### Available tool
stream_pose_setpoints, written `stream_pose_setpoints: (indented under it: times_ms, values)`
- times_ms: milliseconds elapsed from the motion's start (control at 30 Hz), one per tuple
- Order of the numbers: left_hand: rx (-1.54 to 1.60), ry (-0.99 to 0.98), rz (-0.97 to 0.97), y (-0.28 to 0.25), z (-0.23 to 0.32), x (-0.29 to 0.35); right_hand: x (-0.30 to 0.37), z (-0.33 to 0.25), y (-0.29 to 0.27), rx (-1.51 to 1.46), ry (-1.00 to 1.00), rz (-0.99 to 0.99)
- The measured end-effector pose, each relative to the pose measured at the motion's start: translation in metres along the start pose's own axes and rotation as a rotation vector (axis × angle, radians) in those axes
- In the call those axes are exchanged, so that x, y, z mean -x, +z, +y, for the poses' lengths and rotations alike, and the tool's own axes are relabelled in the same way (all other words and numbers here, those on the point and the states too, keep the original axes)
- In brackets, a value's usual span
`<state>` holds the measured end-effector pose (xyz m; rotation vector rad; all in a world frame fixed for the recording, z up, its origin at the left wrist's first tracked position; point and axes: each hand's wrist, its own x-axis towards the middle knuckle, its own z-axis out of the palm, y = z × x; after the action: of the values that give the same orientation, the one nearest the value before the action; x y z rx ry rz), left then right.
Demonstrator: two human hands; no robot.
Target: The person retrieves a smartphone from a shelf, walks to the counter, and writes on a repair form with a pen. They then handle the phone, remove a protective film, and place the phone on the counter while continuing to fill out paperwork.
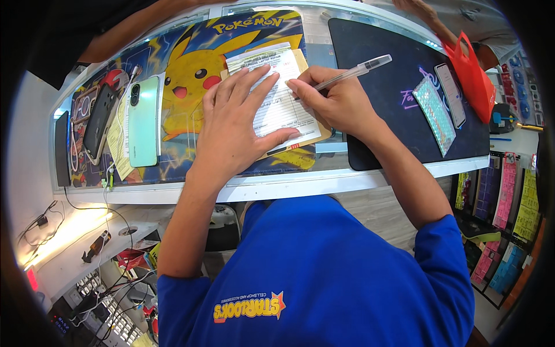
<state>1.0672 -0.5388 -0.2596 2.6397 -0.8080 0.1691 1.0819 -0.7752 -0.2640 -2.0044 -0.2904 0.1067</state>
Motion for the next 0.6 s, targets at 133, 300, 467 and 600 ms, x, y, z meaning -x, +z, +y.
stream_pose_setpoints:
  times_ms: [133, 300, 467, 600]
  values:
    - [0.009, 0.001, 0.012, 0.0, 0.0, 0.0, -0.001, -0.007, -0.01, -0.062, 0.1, -0.069]
    - [0.012, 0.01, 0.018, -0.001, 0.001, -0.001, 0.0, -0.004, -0.009, -0.002, 0.071, -0.068]
    - [0.027, 0.016, 0.023, 0.0, 0.0, -0.001, -0.005, 0.001, -0.015, -0.089, 0.134, -0.091]
    - [0.024, 0.018, 0.017, 0.001, 0.001, -0.001, -0.002, 0.001, -0.009, 0.022, 0.039, -0.043]
